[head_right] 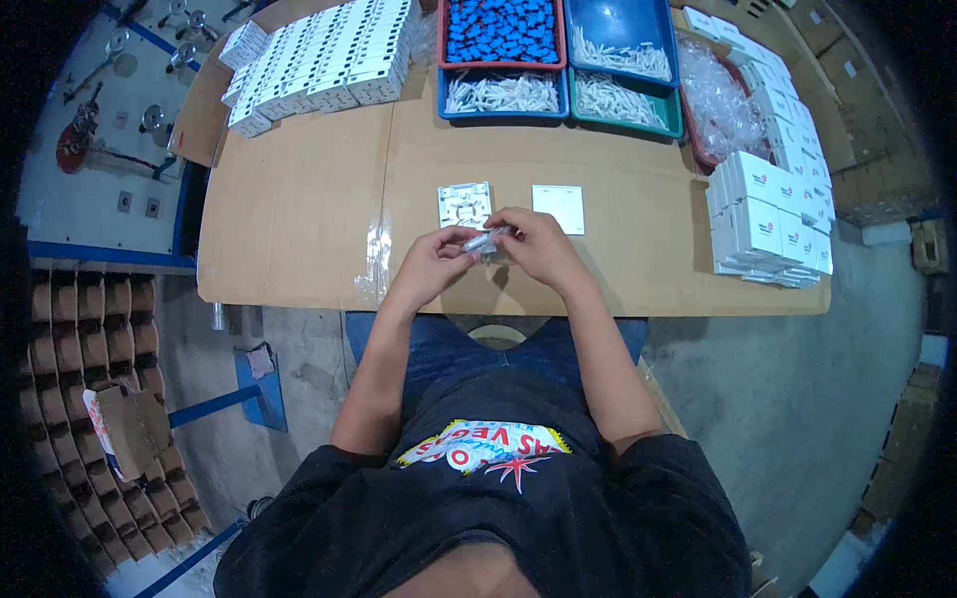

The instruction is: The person assembles small electrical components by hand at a workbench. They pick white plastic pieces and blue caps from trays, place them into small clear bags, and then insert the bags into white cardboard boxes. The person closes the boxes and stacks them on the table.

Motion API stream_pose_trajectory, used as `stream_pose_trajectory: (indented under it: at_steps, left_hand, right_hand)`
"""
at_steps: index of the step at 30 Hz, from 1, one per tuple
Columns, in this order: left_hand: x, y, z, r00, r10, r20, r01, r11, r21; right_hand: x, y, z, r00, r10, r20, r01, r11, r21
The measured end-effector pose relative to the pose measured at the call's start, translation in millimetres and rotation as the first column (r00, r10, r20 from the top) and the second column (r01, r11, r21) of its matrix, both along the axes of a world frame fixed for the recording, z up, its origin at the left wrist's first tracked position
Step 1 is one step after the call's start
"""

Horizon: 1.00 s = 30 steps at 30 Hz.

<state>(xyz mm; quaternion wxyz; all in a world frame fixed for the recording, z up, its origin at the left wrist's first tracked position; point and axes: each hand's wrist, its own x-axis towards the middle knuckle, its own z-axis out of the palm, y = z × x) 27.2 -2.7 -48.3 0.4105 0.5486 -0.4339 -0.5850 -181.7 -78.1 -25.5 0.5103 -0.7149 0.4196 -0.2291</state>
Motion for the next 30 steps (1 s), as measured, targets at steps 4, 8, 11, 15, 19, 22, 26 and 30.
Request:
stream_pose_trajectory:
  at_steps: [4, 8, 11, 15, 19, 22, 26, 30]
  left_hand:
    - [0.1, -7.3, -5.5, 0.969, 0.089, 0.229, -0.088, 0.996, -0.015]
    - [3.3, -20.1, -9.6, 0.786, 0.311, 0.534, -0.121, 0.925, -0.361]
    - [6.1, -29.2, -11.2, 0.625, 0.362, 0.692, -0.043, 0.901, -0.432]
    - [5.4, -33.7, -23.7, 0.535, 0.374, 0.757, -0.037, 0.906, -0.422]
    - [5.0, -30.6, -24.3, 0.535, 0.368, 0.76, -0.018, 0.905, -0.425]
    - [6.6, -32.1, -26.5, 0.566, 0.355, 0.744, -0.038, 0.913, -0.407]
    - [5.0, -32.7, -23.6, 0.591, 0.371, 0.716, -0.08, 0.91, -0.406]
    - [0.1, -35.0, -29.6, 0.636, 0.431, 0.641, -0.147, 0.882, -0.447]
  right_hand:
    - [6.0, -8.2, -18.2, 0.999, 0.018, 0.047, -0.012, 0.992, -0.126]
    - [26.2, -18.2, -27.8, 0.993, -0.026, 0.115, 0.059, 0.953, -0.298]
    - [34.0, -28.2, -33.1, 0.998, -0.047, 0.033, 0.057, 0.885, -0.463]
    - [41.7, -29.3, -47.1, 0.993, -0.11, -0.044, 0.062, 0.803, -0.593]
    - [40.8, -25.7, -50.3, 0.985, -0.142, -0.093, 0.057, 0.794, -0.605]
    - [41.0, -24.5, -47.2, 0.977, -0.157, -0.146, 0.036, 0.791, -0.611]
    - [43.0, -24.7, -50.5, 0.973, -0.171, -0.158, 0.049, 0.812, -0.581]
    - [44.9, -29.5, -56.9, 0.981, -0.175, -0.08, 0.099, 0.817, -0.569]
